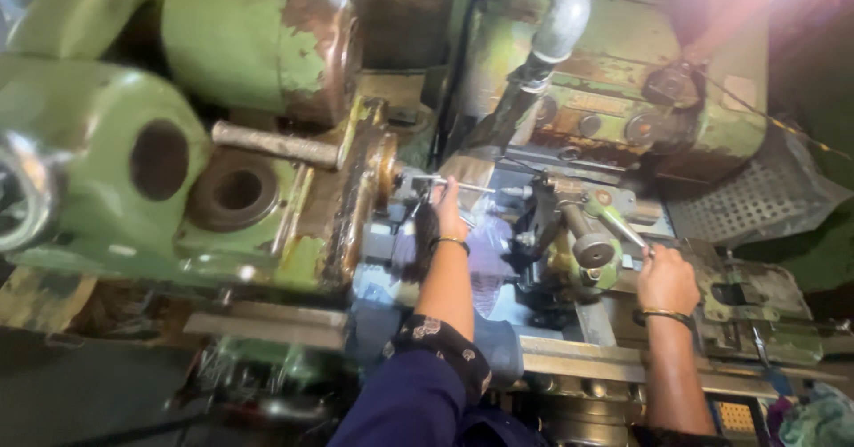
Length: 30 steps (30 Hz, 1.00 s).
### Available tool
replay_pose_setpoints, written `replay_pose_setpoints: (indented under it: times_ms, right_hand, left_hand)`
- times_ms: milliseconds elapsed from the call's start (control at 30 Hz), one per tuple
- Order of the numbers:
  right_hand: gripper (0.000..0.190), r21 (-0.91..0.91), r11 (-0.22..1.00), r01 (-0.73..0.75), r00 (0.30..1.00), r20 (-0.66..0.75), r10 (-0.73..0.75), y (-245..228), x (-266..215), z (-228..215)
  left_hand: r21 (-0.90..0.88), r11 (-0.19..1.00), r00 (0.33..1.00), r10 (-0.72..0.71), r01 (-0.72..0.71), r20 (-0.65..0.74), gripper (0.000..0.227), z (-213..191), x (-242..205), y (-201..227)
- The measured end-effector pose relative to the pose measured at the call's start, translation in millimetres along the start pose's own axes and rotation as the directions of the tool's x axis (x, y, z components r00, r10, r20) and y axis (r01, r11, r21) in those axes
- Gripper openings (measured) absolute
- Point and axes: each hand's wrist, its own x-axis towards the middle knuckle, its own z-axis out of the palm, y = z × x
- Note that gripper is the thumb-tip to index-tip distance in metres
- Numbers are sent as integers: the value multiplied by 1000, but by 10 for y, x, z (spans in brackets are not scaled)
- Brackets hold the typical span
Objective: The person repeatedly picks up metal rods from green bins, inserts them into a lathe chuck, operates the machine to machine the rods, and then removes the finished pieces. The process is repeated multiple times in a continuous loop.
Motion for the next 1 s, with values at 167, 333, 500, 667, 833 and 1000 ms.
replay_pose_setpoints:
  times_ms: [167,333,500,667,833,1000]
  right_hand:
    - [24,36,999,23,997,-73,-20,-67,-77,-62]
    - [25,53,998,33,991,-130,-26,-35,-91,-15]
    - [18,141,988,56,987,-160,-33,75,-8,99]
    - [29,239,947,213,933,-338,-124,78,127,64]
    - [25,635,746,202,871,-464,160,80,-205,-387]
    - [31,859,349,375,704,-509,496,684,-826,-649]
  left_hand:
    - [14,1000,998,-20,20,55,32,-50,39,49]
    - [16,1000,995,-19,17,93,32,-112,54,21]
    - [48,999,995,3,-7,96,35,-150,63,21]
    - [116,991,997,-70,66,34,42,-144,89,51]
    - [207,978,981,43,-3,-190,51,137,-55,-37]
    - [140,990,953,59,-18,-298,46,776,-616,359]
